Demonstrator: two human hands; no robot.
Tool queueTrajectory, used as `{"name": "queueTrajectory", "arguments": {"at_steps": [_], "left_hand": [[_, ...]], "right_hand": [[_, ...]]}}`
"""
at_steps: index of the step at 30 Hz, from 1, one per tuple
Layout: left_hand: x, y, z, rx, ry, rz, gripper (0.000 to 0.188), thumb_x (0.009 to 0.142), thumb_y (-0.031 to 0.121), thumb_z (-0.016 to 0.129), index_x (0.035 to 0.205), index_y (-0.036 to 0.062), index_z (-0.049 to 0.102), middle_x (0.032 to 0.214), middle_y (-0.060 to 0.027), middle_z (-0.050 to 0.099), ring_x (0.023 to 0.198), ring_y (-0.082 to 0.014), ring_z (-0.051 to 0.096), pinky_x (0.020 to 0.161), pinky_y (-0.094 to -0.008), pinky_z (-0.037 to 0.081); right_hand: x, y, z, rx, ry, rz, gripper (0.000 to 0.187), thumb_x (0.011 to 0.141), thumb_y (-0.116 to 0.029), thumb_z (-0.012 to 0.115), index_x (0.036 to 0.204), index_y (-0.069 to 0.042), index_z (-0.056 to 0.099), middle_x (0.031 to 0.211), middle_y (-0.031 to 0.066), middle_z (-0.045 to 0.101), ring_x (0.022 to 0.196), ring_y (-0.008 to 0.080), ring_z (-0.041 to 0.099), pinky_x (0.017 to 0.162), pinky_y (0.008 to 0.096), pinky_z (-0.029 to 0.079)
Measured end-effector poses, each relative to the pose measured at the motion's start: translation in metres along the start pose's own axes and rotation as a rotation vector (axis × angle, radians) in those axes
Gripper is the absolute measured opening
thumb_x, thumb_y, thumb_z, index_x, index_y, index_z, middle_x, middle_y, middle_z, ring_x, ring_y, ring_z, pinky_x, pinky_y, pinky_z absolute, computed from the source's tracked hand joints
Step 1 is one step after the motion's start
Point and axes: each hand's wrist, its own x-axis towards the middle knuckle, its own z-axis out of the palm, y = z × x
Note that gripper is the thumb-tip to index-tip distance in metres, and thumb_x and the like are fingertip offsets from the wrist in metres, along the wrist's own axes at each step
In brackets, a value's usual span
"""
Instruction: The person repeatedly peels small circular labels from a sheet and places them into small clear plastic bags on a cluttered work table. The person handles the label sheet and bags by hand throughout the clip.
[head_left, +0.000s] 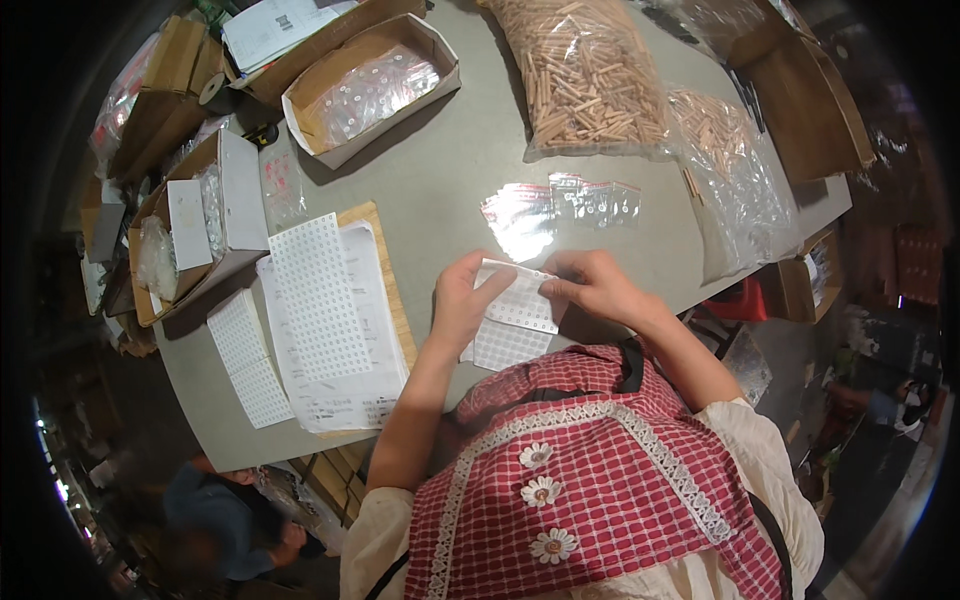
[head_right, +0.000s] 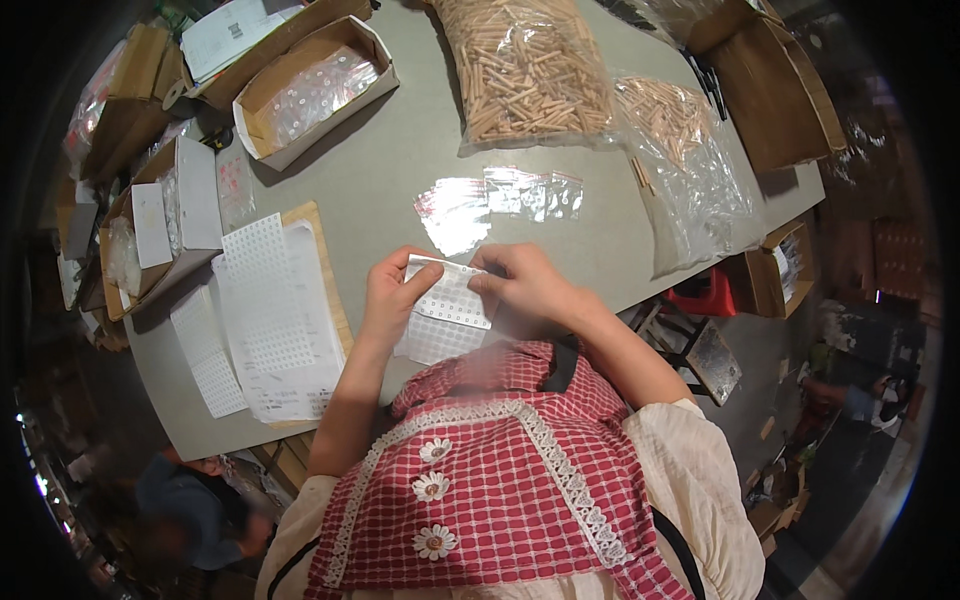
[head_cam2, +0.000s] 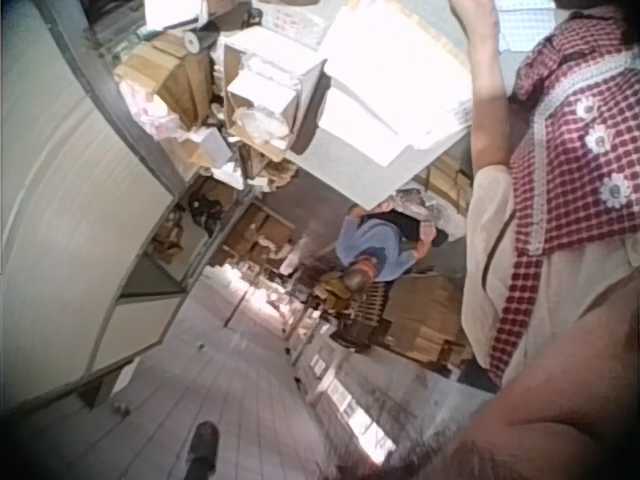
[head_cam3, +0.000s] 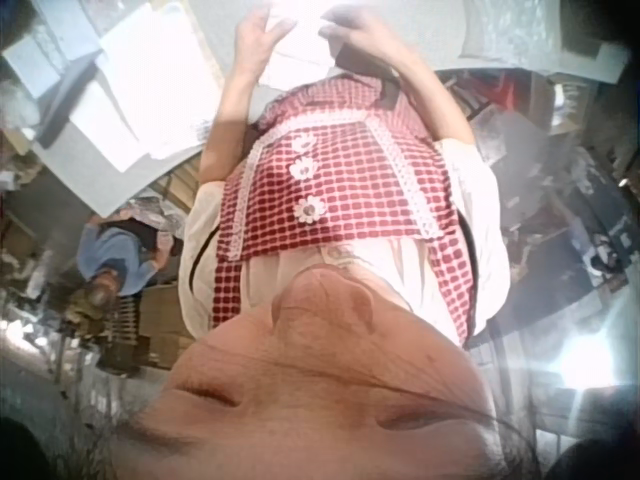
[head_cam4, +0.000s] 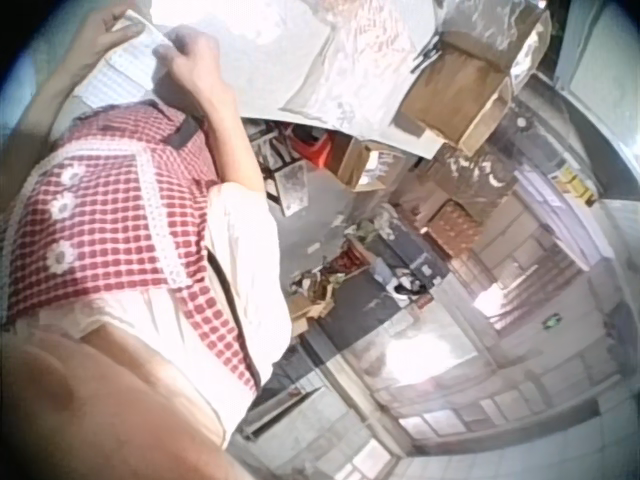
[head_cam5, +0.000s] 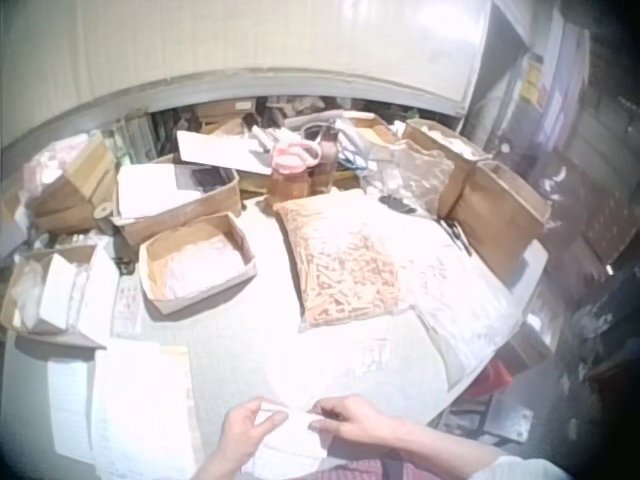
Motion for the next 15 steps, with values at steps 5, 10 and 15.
{"name": "queueTrajectory", "arguments": {"at_steps": [5,10,15], "left_hand": [[-0.001,-0.008,0.005,0.247,0.103,0.065,0.010,0.096,0.009,0.073,0.101,-0.0002,0.072,0.089,-0.0003,0.072,0.080,-0.0045,0.063,0.070,-0.0219,0.049],[-0.002,-0.006,0.005,0.306,0.127,0.070,0.010,0.096,0.009,0.073,0.100,0.0002,0.072,0.087,0.0012,0.071,0.080,-0.0037,0.061,0.069,-0.0216,0.048],[0.000,-0.005,0.007,0.328,0.147,0.093,0.014,0.096,0.013,0.074,0.100,-0.0003,0.072,0.086,0.0011,0.071,0.079,-0.0037,0.061,0.069,-0.0221,0.049]], "right_hand": [[0.012,0.004,0.001,-0.404,0.163,-0.439,0.027,0.083,-0.006,0.071,0.108,-0.003,0.063,0.100,0.0192,0.064,0.097,0.0389,0.063,0.083,0.0463,0.051],[0.011,-0.005,0.003,-0.673,0.197,-0.540,0.028,0.076,-0.010,0.072,0.099,-0.002,0.059,0.093,0.0161,0.063,0.094,0.0391,0.062,0.082,0.0464,0.051],[0.006,-0.003,0.012,-0.845,0.246,-0.614,0.025,0.080,-0.011,0.071,0.101,-0.003,0.059,0.094,0.0142,0.063,0.093,0.0370,0.063,0.082,0.0453,0.052]]}}
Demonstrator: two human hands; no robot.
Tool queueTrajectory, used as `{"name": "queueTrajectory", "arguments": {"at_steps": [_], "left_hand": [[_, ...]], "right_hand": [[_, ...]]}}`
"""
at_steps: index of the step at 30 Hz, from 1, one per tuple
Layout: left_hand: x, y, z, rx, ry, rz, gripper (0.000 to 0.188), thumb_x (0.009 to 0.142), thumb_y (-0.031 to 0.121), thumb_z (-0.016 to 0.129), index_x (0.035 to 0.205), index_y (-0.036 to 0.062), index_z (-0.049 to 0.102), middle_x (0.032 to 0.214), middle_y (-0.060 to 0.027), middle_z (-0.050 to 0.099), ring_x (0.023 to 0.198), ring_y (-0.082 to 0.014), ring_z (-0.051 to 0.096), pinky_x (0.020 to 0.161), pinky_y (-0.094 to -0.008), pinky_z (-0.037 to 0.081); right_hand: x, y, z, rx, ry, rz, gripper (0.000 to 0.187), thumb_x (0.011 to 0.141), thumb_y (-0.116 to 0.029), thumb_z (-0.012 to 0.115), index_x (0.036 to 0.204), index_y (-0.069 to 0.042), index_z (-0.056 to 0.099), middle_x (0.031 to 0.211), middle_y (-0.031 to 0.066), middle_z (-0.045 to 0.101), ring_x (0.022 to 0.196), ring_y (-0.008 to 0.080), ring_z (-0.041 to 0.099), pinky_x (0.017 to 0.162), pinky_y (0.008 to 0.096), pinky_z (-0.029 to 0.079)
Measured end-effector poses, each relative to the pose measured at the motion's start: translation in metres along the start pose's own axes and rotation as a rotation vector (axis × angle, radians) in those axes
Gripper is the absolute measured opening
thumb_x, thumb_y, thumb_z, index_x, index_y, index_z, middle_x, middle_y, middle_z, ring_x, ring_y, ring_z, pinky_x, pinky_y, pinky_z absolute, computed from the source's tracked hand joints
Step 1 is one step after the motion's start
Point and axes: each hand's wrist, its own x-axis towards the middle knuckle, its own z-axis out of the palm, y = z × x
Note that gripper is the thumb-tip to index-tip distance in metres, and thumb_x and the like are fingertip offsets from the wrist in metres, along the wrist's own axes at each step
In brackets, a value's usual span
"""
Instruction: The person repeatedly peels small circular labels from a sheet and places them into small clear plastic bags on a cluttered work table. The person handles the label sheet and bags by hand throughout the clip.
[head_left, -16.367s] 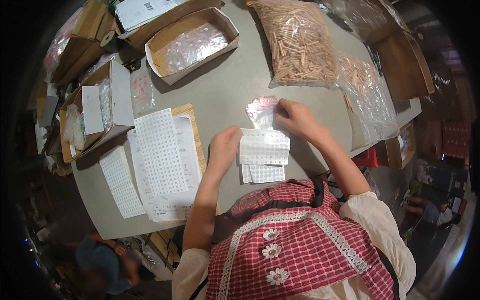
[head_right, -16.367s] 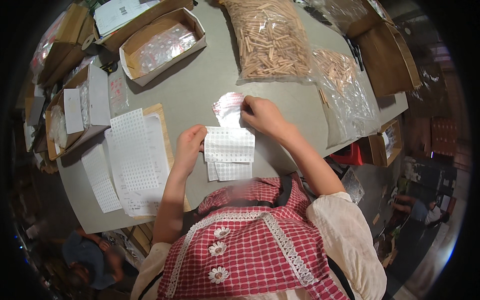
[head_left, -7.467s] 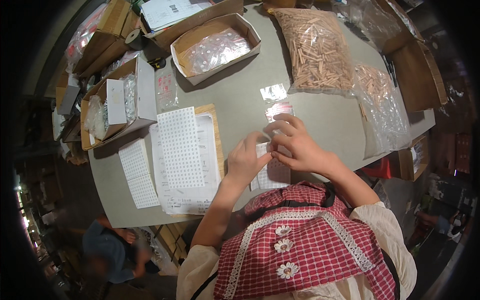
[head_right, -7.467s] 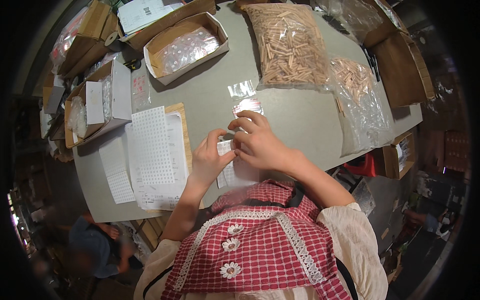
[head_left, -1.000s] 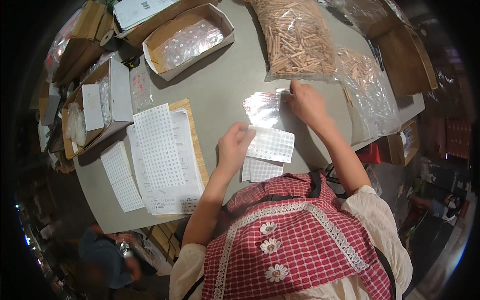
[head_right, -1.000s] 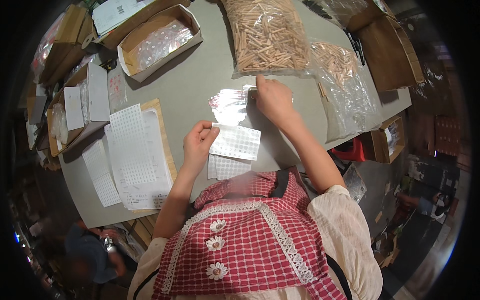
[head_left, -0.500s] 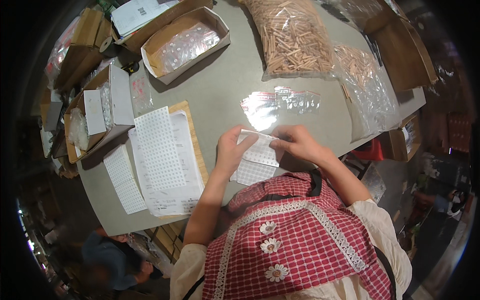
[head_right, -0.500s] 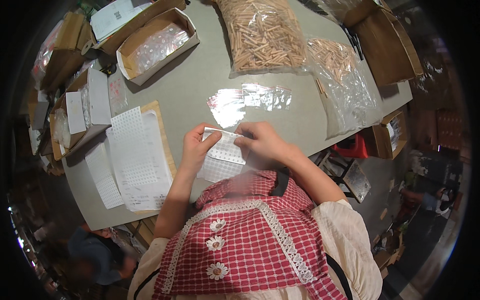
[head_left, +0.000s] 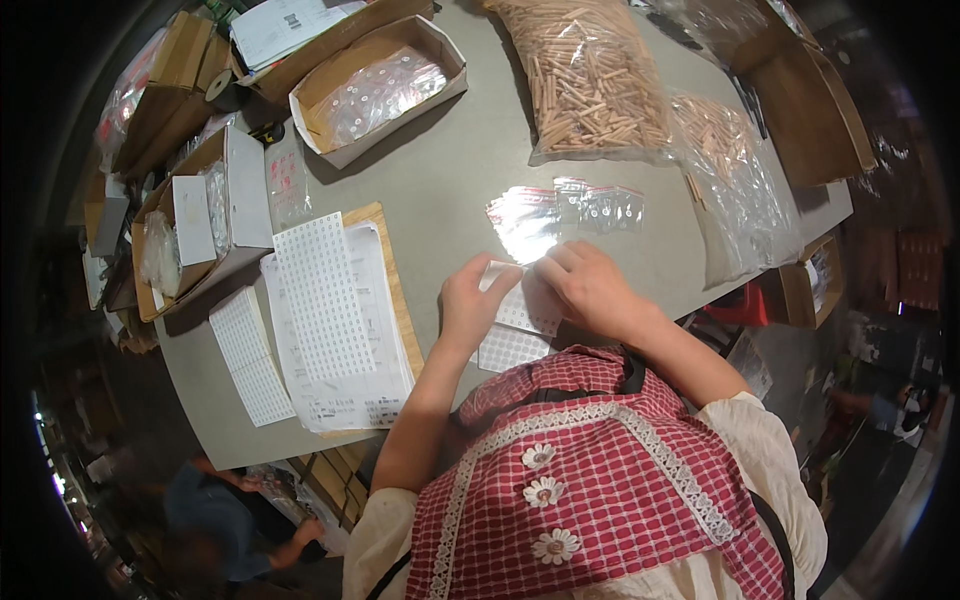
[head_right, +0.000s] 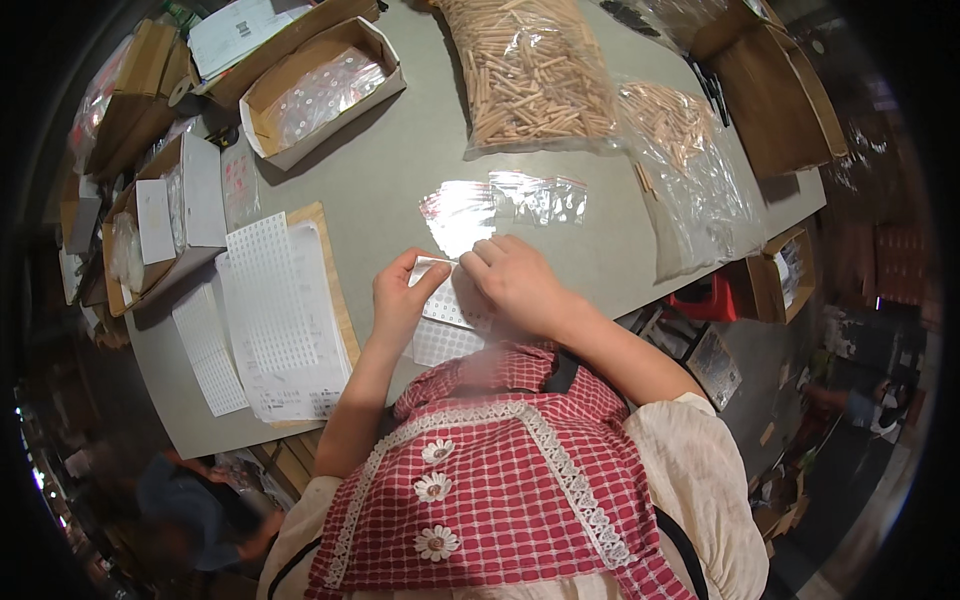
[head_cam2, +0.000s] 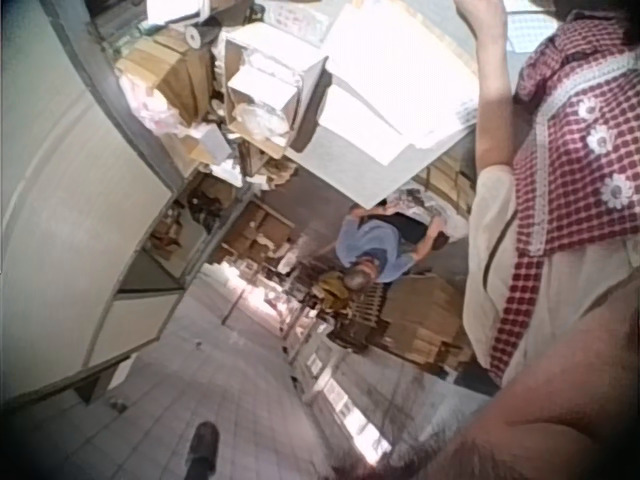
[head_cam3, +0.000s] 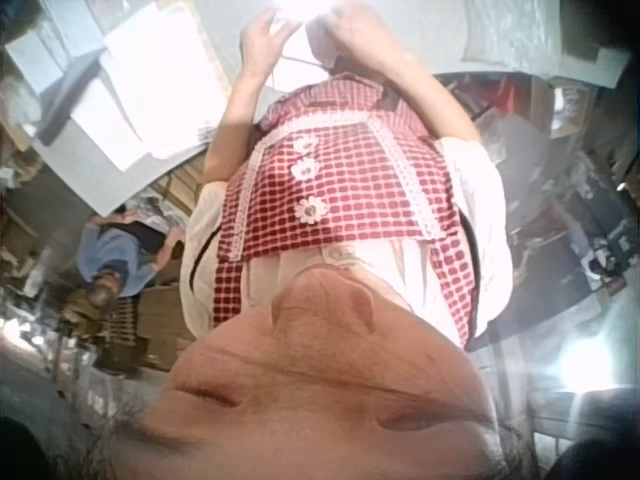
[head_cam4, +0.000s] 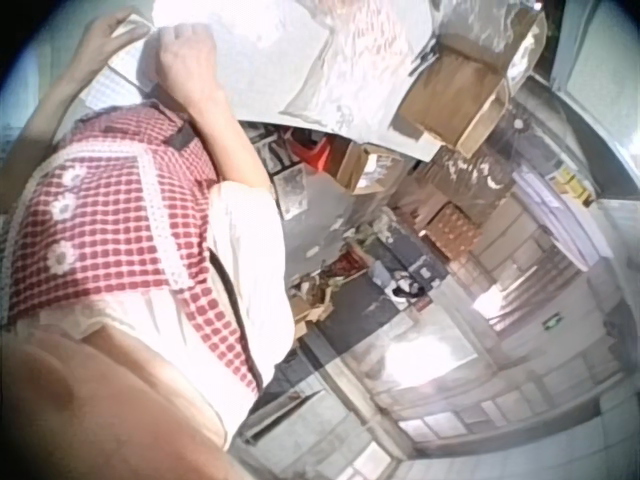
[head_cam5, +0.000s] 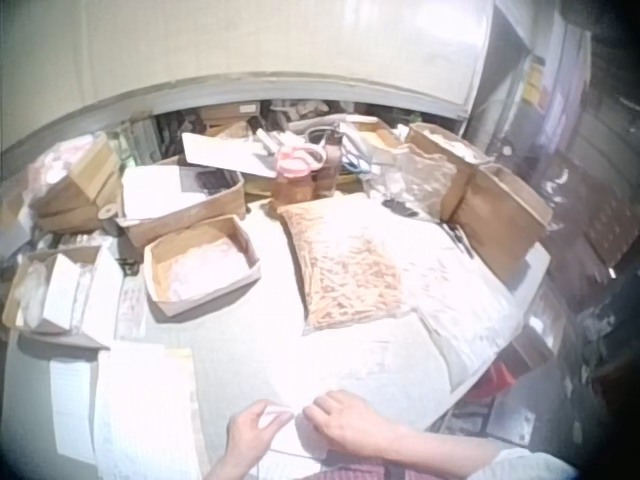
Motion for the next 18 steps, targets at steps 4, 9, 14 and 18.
{"name": "queueTrajectory", "arguments": {"at_steps": [4,9,14,18], "left_hand": [[0.003,-0.001,-0.001,0.005,0.012,-0.023,0.017,0.096,0.016,0.074,0.100,-0.0004,0.072,0.086,-0.0002,0.073,0.078,-0.0045,0.063,0.068,-0.0233,0.050],[0.005,-0.001,-0.001,0.025,-0.003,-0.039,0.018,0.096,0.016,0.074,0.101,-0.0008,0.072,0.087,-0.0016,0.074,0.080,-0.0058,0.066,0.070,-0.0236,0.052],[0.003,0.002,-0.002,-0.017,0.007,-0.077,0.019,0.096,0.017,0.074,0.101,-0.0010,0.072,0.088,-0.0024,0.075,0.080,-0.0066,0.067,0.072,-0.0242,0.052],[0.002,0.002,-0.001,0.028,0.028,-0.063,0.020,0.096,0.018,0.074,0.101,-0.0011,0.072,0.087,-0.0028,0.075,0.080,-0.0071,0.066,0.072,-0.0247,0.052]], "right_hand": [[0.008,0.013,-0.005,0.292,0.042,0.166,0.019,0.086,-0.017,0.068,0.098,-0.002,0.064,0.091,0.0153,0.067,0.086,0.0354,0.067,0.077,0.0431,0.053],[0.048,0.063,-0.012,0.445,-0.060,0.487,0.020,0.087,-0.020,0.065,0.093,0.000,0.069,0.085,0.0190,0.070,0.080,0.0365,0.068,0.075,0.0432,0.054],[0.049,0.070,0.002,0.196,-0.001,0.414,0.020,0.088,-0.017,0.065,0.094,0.002,0.068,0.090,0.0231,0.071,0.087,0.0415,0.069,0.078,0.0488,0.054],[0.028,0.091,-0.018,0.076,-0.095,0.606,0.024,0.088,-0.020,0.071,0.099,0.001,0.067,0.094,0.0224,0.073,0.092,0.0413,0.069,0.079,0.0495,0.054]]}}
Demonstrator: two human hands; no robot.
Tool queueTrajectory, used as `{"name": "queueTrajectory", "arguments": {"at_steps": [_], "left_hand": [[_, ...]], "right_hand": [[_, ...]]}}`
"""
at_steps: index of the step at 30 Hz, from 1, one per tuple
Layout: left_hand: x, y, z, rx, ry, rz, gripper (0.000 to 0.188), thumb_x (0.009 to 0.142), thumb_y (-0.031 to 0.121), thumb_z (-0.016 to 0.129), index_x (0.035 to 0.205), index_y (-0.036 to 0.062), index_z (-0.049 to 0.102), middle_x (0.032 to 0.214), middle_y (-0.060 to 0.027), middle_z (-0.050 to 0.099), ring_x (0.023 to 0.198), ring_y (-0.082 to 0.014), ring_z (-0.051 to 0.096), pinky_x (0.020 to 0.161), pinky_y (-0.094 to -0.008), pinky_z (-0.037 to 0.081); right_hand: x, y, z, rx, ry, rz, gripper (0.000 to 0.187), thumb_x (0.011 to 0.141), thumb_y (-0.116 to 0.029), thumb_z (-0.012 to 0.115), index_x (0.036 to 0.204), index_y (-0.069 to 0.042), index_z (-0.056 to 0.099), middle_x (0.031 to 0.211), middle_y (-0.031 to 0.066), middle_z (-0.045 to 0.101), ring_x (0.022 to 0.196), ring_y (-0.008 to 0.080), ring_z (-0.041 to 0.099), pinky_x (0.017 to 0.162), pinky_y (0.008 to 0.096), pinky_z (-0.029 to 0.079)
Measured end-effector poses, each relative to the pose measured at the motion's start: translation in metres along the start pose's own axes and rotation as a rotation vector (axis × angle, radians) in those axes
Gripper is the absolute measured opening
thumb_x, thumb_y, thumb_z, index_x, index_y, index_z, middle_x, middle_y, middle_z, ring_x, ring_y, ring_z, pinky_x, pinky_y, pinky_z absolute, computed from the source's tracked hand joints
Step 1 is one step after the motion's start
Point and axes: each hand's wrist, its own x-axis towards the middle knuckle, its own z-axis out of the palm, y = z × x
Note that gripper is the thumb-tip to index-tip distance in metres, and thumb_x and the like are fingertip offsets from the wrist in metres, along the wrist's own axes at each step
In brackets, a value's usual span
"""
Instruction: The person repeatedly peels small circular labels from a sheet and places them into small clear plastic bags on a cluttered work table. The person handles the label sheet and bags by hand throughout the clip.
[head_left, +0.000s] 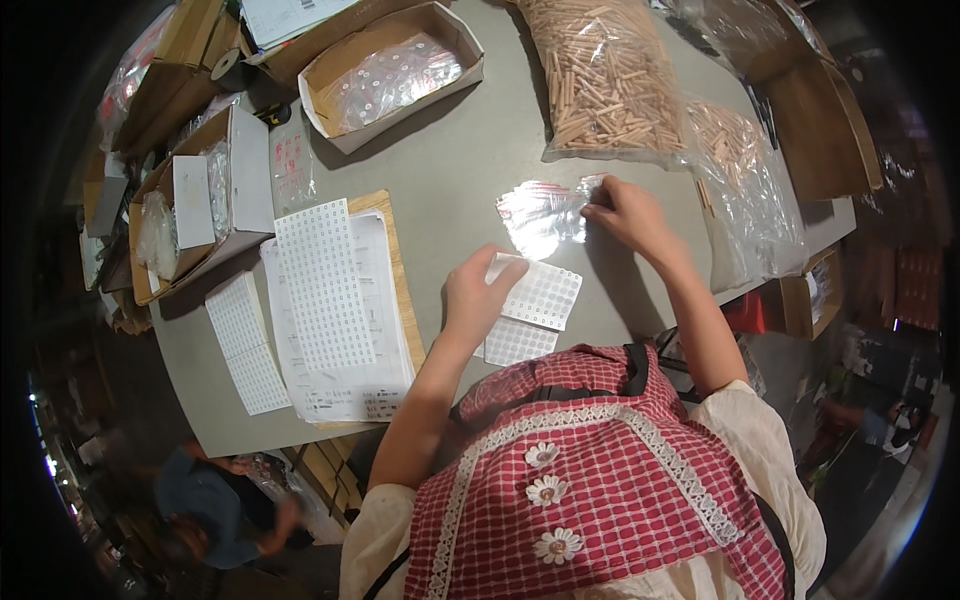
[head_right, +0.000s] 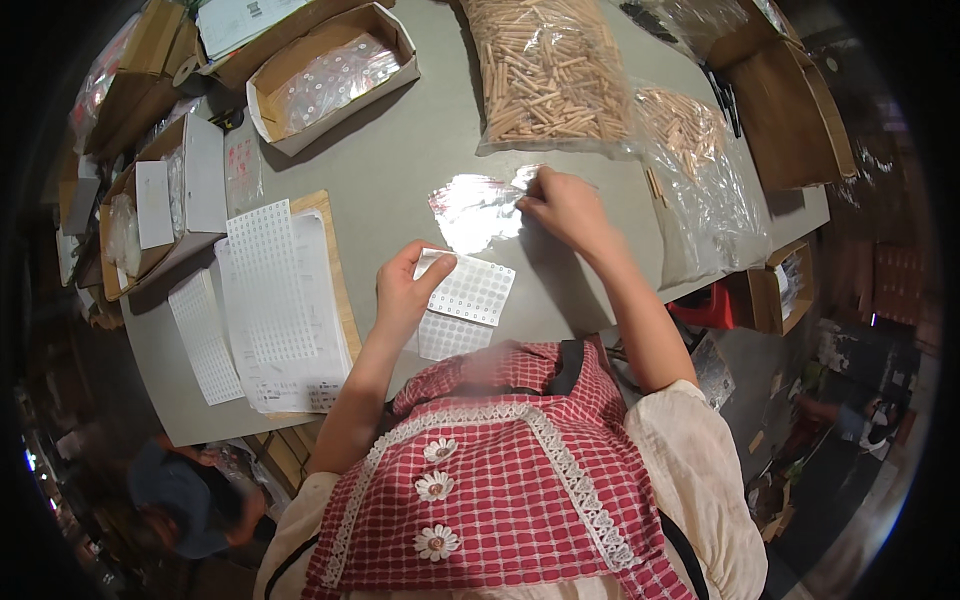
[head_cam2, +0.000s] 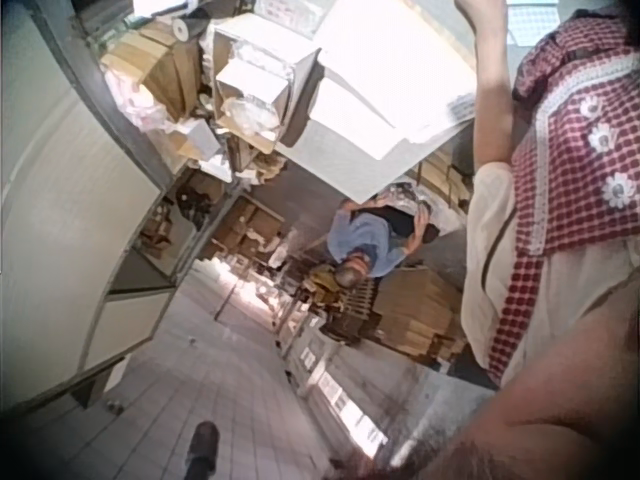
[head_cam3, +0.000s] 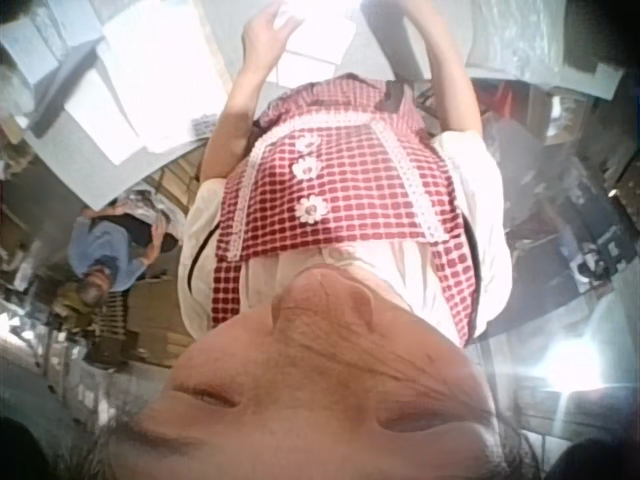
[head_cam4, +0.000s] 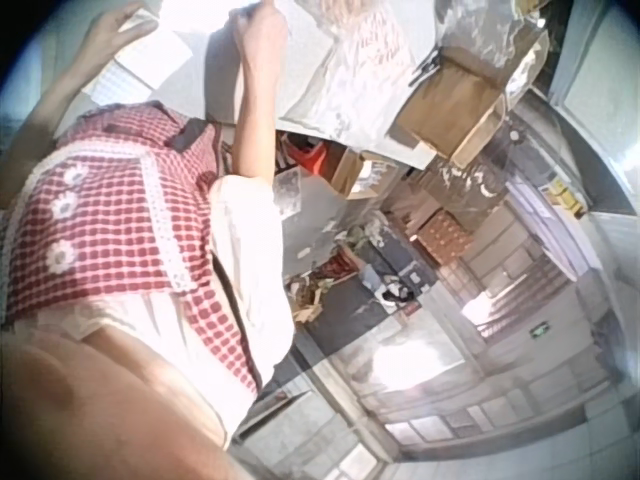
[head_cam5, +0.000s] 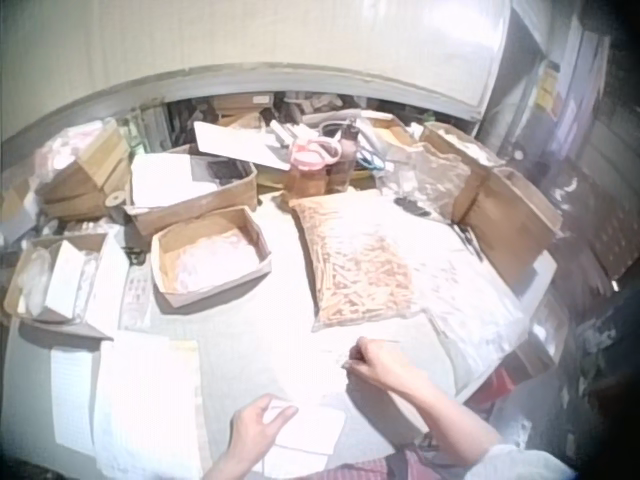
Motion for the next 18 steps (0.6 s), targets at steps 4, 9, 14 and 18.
{"name": "queueTrajectory", "arguments": {"at_steps": [4,9,14,18], "left_hand": [[0.001,0.001,0.002,0.035,0.000,0.007,0.020,0.097,0.018,0.074,0.101,-0.0010,0.072,0.088,-0.0030,0.075,0.080,-0.0072,0.066,0.072,-0.0243,0.052],[0.003,-0.003,0.000,-0.051,-0.034,-0.003,0.017,0.097,0.015,0.074,0.102,-0.0006,0.071,0.090,-0.0025,0.074,0.081,-0.0067,0.066,0.073,-0.0237,0.051],[0.002,0.000,0.000,-0.077,-0.027,-0.005,0.017,0.097,0.015,0.073,0.101,-0.0010,0.071,0.089,-0.0025,0.074,0.082,-0.0068,0.066,0.073,-0.0238,0.052],[0.002,-0.005,0.000,-0.068,-0.003,-0.006,0.016,0.097,0.015,0.073,0.101,-0.0007,0.071,0.090,-0.0027,0.074,0.083,-0.0068,0.066,0.073,-0.0240,0.051]], "right_hand": [[-0.005,0.001,-0.014,0.042,0.010,-0.020,0.025,0.087,-0.018,0.072,0.102,0.000,0.066,0.095,0.0204,0.073,0.091,0.0403,0.069,0.079,0.0469,0.054],[-0.007,-0.017,0.001,0.294,-0.081,-0.279,0.019,0.087,-0.006,0.067,0.104,0.000,0.062,0.097,0.0207,0.070,0.090,0.0384,0.069,0.079,0.0417,0.054],[-0.006,-0.018,0.018,-0.067,0.111,-0.277,0.015,0.089,-0.012,0.065,0.094,0.001,0.060,0.089,0.0221,0.069,0.085,0.0416,0.067,0.074,0.0511,0.053],[-0.009,-0.016,0.001,-0.088,0.051,-0.103,0.019,0.090,-0.018,0.068,0.096,-0.001,0.063,0.090,0.0222,0.069,0.083,0.0412,0.068,0.074,0.0501,0.053]]}}
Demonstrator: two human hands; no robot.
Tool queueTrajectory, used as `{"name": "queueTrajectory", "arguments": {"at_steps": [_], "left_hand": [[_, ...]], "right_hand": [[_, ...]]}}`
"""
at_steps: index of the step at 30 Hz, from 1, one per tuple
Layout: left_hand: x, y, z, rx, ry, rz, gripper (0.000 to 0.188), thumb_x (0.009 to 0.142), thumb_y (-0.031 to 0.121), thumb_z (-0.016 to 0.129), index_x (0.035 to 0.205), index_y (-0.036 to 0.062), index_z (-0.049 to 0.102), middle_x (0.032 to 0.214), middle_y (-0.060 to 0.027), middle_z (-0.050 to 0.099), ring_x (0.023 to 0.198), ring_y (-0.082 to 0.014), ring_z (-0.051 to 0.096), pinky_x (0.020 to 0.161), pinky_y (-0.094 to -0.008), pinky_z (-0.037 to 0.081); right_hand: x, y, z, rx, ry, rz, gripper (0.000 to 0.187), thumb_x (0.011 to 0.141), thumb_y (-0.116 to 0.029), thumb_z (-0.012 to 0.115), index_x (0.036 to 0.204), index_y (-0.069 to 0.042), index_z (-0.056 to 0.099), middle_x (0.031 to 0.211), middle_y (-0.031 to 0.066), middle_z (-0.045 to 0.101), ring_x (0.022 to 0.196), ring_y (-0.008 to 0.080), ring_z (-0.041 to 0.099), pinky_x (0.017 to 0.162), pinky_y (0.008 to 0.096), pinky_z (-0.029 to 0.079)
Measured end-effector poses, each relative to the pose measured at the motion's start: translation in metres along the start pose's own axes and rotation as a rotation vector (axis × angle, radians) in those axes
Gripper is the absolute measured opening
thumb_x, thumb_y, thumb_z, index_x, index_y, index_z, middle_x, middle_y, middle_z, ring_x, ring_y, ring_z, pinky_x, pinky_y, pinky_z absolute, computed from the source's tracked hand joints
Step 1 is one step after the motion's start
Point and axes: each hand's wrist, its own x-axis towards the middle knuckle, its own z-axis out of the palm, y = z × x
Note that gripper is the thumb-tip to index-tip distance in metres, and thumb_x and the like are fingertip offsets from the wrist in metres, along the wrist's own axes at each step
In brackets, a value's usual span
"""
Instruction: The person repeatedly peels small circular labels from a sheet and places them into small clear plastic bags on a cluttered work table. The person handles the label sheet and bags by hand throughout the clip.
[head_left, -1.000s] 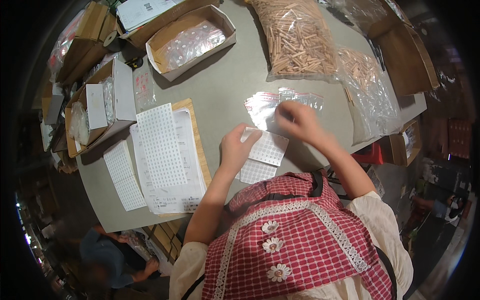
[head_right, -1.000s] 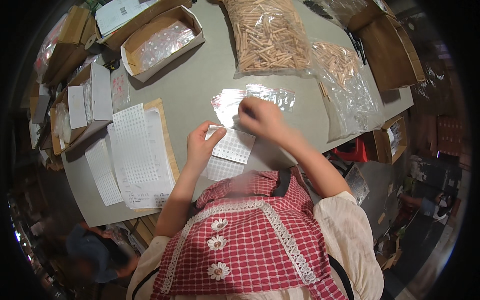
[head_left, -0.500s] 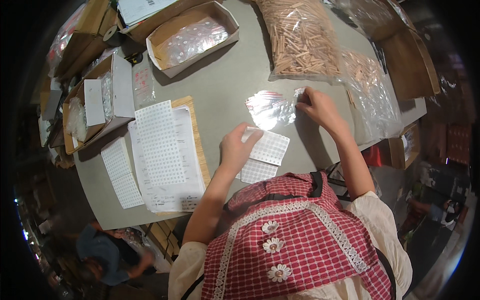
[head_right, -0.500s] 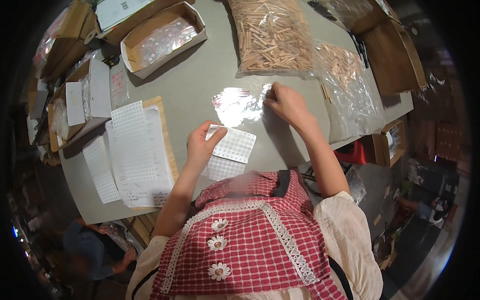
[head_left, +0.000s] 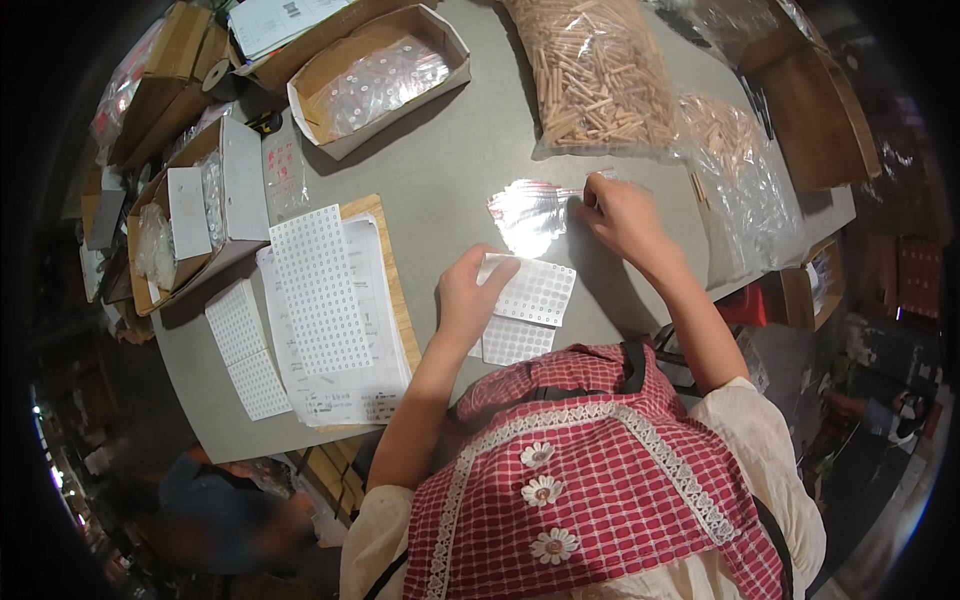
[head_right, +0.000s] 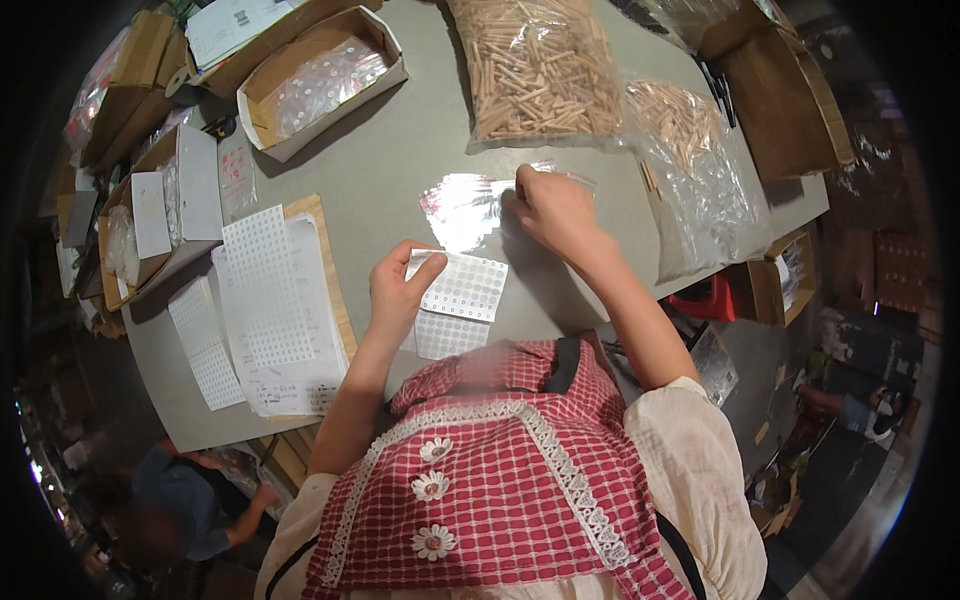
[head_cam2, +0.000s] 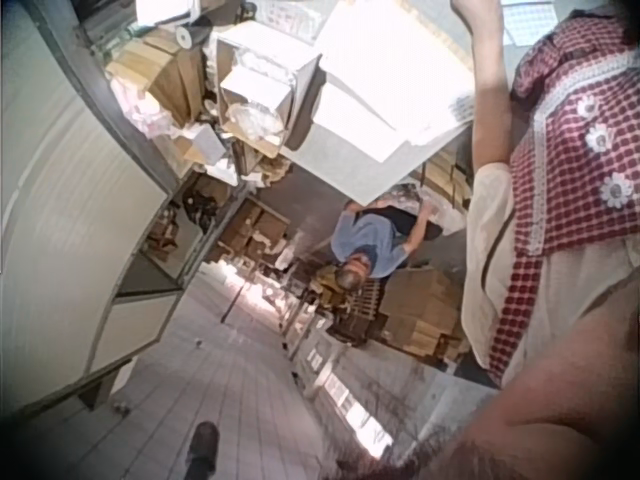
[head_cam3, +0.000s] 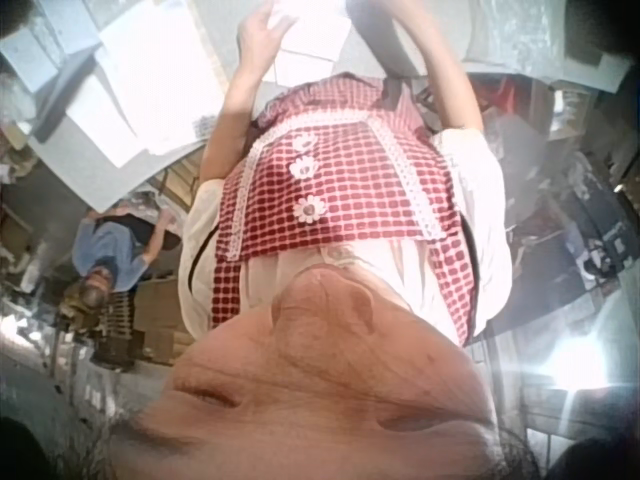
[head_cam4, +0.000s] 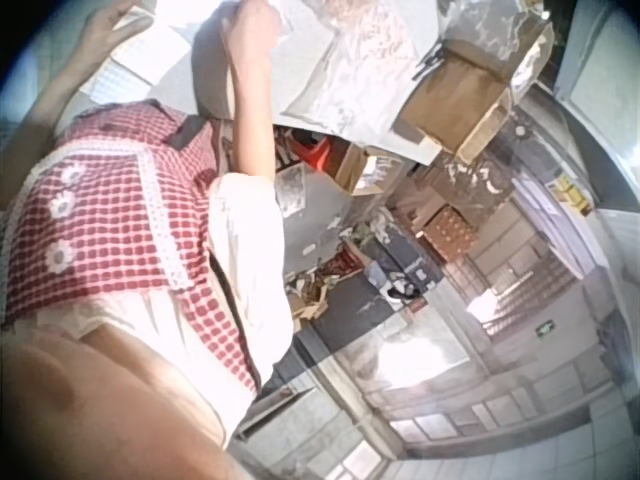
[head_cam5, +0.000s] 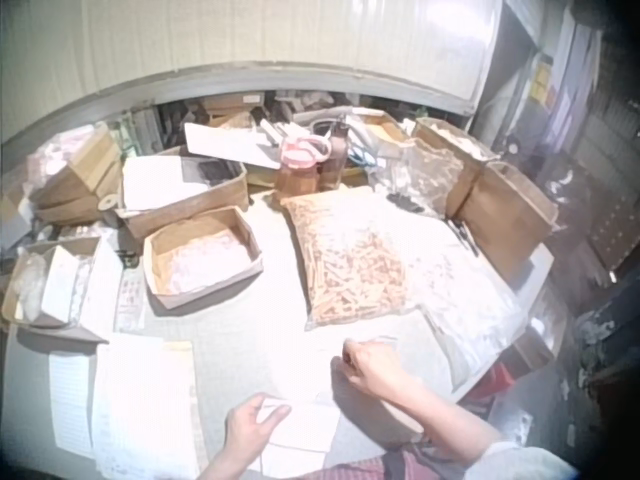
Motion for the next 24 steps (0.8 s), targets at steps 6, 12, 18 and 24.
{"name": "queueTrajectory", "arguments": {"at_steps": [6,12,18,24], "left_hand": [[-0.002,0.004,0.002,0.029,0.018,-0.004,0.016,0.097,0.015,0.074,0.100,-0.0003,0.071,0.090,-0.0024,0.074,0.082,-0.0067,0.065,0.073,-0.0239,0.051],[-0.003,0.004,0.001,-0.015,0.006,0.010,0.015,0.097,0.015,0.074,0.100,-0.0001,0.071,0.090,-0.0009,0.073,0.082,-0.0057,0.064,0.072,-0.0233,0.050],[-0.001,0.002,0.001,0.005,0.012,0.012,0.016,0.097,0.014,0.073,0.101,-0.0006,0.071,0.089,-0.0010,0.073,0.081,-0.0056,0.064,0.071,-0.0233,0.050],[0.001,0.003,0.005,0.026,0.054,0.012,0.016,0.098,0.014,0.073,0.101,-0.0011,0.071,0.089,-0.0016,0.073,0.081,-0.0063,0.065,0.071,-0.0240,0.051]], "right_hand": [[-0.042,-0.027,0.000,0.294,-0.136,-0.297,0.023,0.086,-0.013,0.068,0.105,0.000,0.064,0.096,0.0194,0.067,0.093,0.0402,0.065,0.082,0.0471,0.053],[-0.054,-0.042,0.007,0.094,0.029,-0.411,0.025,0.076,-0.005,0.067,0.101,-0.003,0.063,0.093,0.0143,0.064,0.094,0.0361,0.064,0.083,0.0462,0.052],[-0.060,-0.036,0.012,0.070,0.024,-0.487,0.020,0.079,-0.011,0.069,0.097,-0.005,0.066,0.092,0.0130,0.064,0.092,0.0331,0.065,0.082,0.0435,0.053],[-0.005,-0.024,0.004,0.417,-0.037,-0.067,0.019,0.091,-0.016,0.069,0.102,0.000,0.068,0.088,0.0171,0.067,0.076,0.0271,0.066,0.068,0.0395,0.052]]}}
